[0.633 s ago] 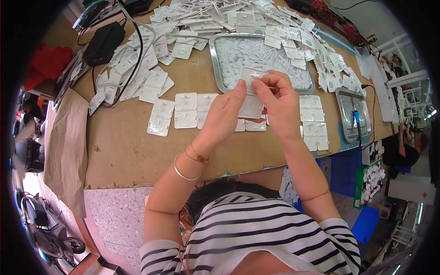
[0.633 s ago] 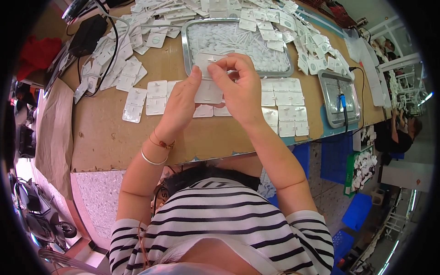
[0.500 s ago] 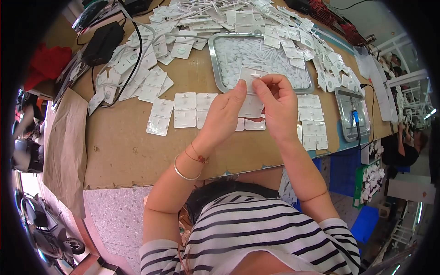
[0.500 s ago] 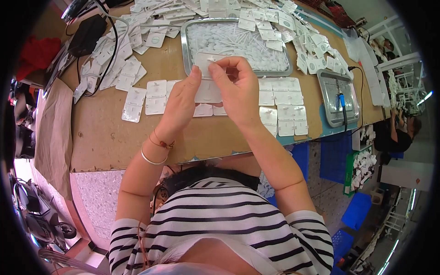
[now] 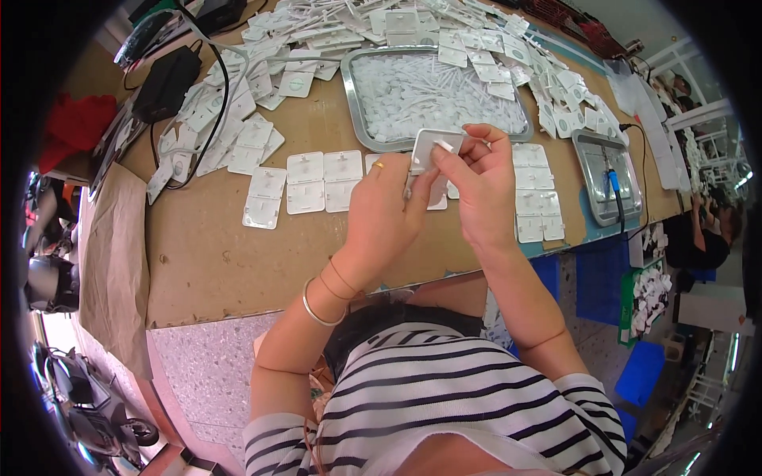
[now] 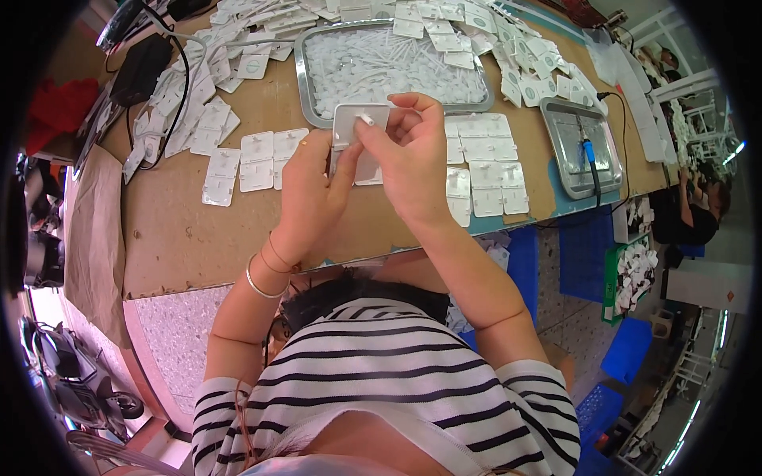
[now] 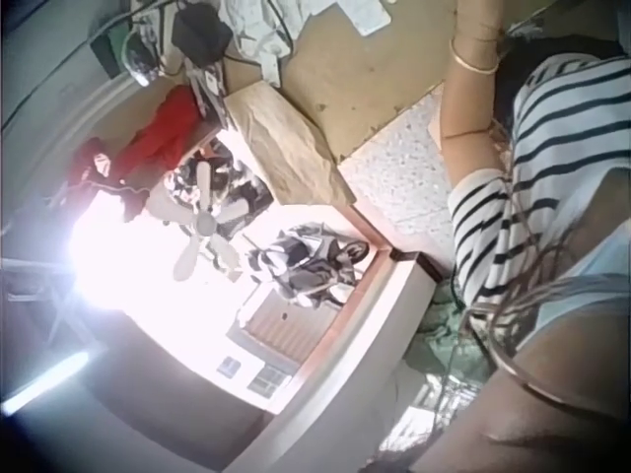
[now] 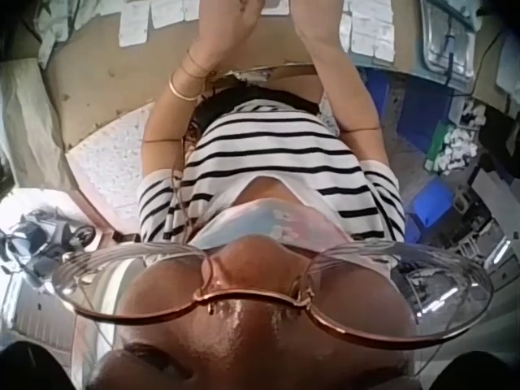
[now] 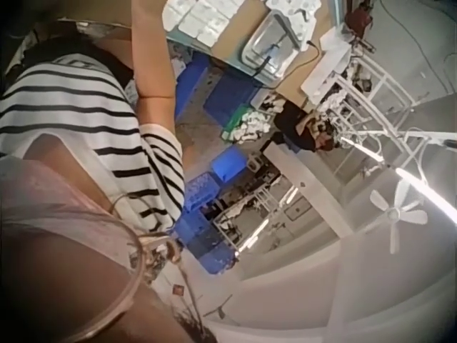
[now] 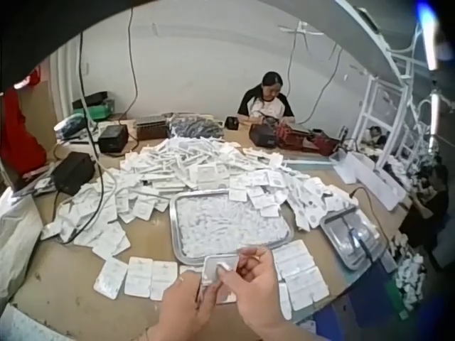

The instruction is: Picking small white components from a tray and inserting them into white rectangular tags.

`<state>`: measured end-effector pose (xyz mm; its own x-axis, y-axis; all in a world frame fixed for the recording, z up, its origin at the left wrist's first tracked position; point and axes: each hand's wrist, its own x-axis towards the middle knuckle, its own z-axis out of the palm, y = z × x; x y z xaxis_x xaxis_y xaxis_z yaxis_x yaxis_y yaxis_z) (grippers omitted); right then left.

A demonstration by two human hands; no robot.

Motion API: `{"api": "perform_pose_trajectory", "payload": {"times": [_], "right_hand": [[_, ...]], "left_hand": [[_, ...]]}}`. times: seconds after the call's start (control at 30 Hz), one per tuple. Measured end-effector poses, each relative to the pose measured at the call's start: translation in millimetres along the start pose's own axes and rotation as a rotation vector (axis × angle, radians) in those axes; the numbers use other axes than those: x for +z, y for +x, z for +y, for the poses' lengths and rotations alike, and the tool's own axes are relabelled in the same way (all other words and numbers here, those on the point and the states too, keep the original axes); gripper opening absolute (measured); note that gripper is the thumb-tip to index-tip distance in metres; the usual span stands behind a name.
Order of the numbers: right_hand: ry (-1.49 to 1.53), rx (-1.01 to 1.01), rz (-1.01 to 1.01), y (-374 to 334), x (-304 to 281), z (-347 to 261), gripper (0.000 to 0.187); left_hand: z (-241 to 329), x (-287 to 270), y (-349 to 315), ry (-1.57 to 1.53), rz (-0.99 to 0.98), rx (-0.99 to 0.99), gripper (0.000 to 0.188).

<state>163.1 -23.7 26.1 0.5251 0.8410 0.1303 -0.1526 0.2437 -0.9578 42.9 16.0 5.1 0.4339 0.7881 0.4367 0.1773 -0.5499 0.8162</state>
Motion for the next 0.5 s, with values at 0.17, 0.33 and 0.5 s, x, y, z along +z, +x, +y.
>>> {"api": "perform_pose_trajectory", "payload": {"times": [0.17,0.33,0.5], "right_hand": [[-0.021,0.055,-0.044,-11.8,-19.2,-8.4,0.034],[-0.024,0.177,-0.234,-26.7,-42.3,-20.0,0.037],[-0.600,0.158,-0.224,-38.7,-81.2,-30.5,0.032]], "left_hand": [[18.9,0.5,-7.5,0.084,0.015,0.057,0.023],[21.4,11.1,-30.0,-0.393,-0.042,-0.467,0.033],[23.9,24.0,-42.0,0.027,-0.375,-0.456,0.039]]}}
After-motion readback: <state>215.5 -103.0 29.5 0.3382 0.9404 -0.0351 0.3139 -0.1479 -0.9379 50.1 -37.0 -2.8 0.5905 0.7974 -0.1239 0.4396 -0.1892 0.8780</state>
